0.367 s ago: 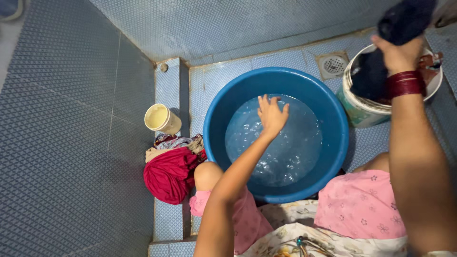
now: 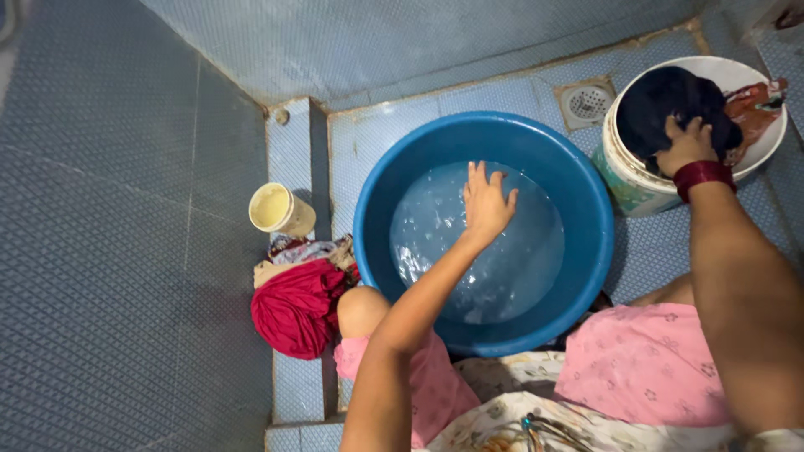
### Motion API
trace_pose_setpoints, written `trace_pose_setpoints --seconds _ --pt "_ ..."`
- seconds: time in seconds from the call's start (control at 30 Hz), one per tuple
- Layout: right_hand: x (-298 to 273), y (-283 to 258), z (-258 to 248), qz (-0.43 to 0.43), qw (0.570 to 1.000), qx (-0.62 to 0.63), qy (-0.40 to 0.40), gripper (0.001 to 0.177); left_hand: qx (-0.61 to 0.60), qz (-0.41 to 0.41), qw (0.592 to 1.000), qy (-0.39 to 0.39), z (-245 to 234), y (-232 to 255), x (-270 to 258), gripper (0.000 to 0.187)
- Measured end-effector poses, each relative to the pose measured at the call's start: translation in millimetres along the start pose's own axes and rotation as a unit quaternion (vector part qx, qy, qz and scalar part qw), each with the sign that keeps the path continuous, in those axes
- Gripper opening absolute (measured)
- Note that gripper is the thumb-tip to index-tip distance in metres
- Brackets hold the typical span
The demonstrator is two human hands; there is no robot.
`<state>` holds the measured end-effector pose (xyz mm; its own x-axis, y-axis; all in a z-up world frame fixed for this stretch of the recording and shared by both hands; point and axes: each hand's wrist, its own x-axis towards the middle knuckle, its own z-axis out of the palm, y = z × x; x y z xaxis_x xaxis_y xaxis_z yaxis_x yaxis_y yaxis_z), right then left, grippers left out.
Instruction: The person washes various pieces of clothing by hand in a blue plastic tub filled with water, scrubbing and wringing out the fabric before placing it into a white bucket.
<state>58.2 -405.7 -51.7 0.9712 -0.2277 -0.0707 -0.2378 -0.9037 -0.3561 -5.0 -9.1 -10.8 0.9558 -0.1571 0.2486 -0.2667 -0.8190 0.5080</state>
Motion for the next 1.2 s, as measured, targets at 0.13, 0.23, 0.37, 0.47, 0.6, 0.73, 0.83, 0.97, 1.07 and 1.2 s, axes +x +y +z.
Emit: trace_pose_setpoints --seconds 0.13,0.23,0.37,0.47,0.6,0.73,0.83,0.97,1.07,1.2 --pt "8 7 20 0.024 0.998 -0.05 -0.038 0.078 0.028 0.004 0.999 -0.045 4 -2 -6 0.048" --pt "16 0 23 0.063 0.995 -0.029 -0.075 0.074 0.033 -0.013 0.995 -0.095 5 -4 -4 0.048" --pt "25 -6 26 0.079 0.996 -0.041 -0.016 0.075 0.048 -0.006 0.995 -0.092 6 -3 -3 0.049" --pt "28 -30 27 0.008 0.988 -0.1 0.121 0.066 0.055 -0.012 0.994 -0.096 0 -3 -4 0.05" --pt "9 -108 3 -0.14 0.981 0.044 0.126 0.049 0.064 -0.03 0.993 -0.097 -10 -2 -8 0.051" --pt "-35 -225 -17 -0.209 0.971 0.08 -0.088 0.049 0.077 -0.045 0.993 -0.076 -21 -18 -10 0.052" --pt "-70 -285 6 -0.419 0.902 0.027 -0.098 0.052 0.084 -0.078 0.992 -0.062 -23 -42 -11 0.053" --pt "-114 -332 53 -0.48 0.868 -0.024 -0.125 0.062 0.136 -0.075 0.988 -0.026 -35 -87 -26 0.07" --pt "-125 -348 68 -0.514 0.845 -0.015 -0.148 0.071 0.14 -0.084 0.986 -0.032 -60 -124 -43 0.069" --pt "-138 -355 73 -0.496 0.841 -0.077 -0.204 0.065 0.165 -0.097 0.981 -0.024 -102 -202 -75 0.06"
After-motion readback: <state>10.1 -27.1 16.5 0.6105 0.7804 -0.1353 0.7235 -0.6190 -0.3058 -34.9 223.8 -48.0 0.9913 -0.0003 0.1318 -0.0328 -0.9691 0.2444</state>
